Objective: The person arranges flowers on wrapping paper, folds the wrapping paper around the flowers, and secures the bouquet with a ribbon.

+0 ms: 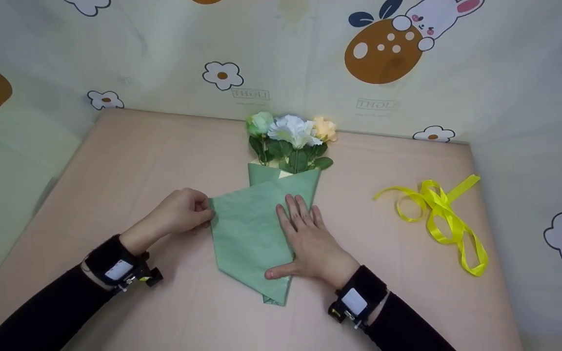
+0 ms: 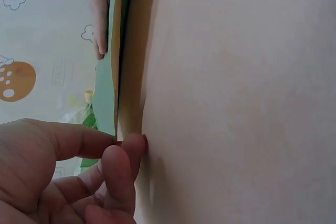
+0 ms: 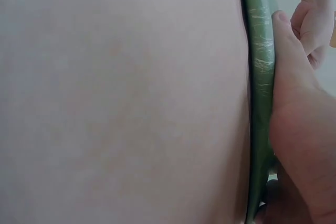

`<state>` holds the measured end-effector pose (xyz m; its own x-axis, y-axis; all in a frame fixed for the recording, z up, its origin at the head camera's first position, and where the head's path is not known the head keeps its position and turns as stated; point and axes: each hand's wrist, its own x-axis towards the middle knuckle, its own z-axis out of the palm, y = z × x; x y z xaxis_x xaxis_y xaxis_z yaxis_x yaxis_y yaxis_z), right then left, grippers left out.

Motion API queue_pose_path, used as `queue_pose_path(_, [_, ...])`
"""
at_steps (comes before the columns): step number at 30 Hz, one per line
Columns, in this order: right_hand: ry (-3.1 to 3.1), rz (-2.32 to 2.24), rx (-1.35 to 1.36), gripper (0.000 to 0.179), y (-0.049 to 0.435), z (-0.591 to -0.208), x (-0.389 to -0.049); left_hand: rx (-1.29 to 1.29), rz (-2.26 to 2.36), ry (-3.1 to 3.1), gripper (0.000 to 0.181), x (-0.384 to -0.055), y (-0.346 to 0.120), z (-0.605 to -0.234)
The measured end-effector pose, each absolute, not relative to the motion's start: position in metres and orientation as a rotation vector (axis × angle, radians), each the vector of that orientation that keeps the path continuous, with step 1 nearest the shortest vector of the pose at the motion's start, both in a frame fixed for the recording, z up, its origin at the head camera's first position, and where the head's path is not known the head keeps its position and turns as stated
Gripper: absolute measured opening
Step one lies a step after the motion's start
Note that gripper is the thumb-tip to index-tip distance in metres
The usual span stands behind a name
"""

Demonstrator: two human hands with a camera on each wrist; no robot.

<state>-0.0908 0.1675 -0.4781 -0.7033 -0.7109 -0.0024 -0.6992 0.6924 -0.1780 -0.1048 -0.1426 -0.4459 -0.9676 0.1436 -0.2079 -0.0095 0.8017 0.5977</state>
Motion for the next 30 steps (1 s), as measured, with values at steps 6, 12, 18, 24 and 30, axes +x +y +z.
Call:
queue_pose_path(6, [2.805, -0.237, -1.193, 0.129, 0.168, -0.478, -0.092, 0.135, 0.64, 2.914, 0.02, -0.104, -0.131, -0.438])
queue_pose_path(12, [2.828, -0.254, -1.227, 0.129, 0.169, -0.477, -0.091, 0.403, 0.413, 3.186, 0.05, -0.096, -0.107, -0.432])
queue_pose_path(18, [2.811, -0.25, -1.292, 0.129, 0.173, -0.476, -0.09, 1.061, 0.24, 3.035, 0.059, -0.084, -0.081, -0.439])
queue_pose_path(24, [2.805, -0.225, -1.294, 0.128, 0.174, -0.476, -0.09, 1.209, 0.065, 2.834, 0.085, -0.074, -0.064, -0.452])
queue_pose_path(30, [2.784, -0.19, -1.242, 0.13, 0.177, -0.475, -0.099, 1.157, -0.016, 2.716, 0.115, -0.069, -0.058, -0.458])
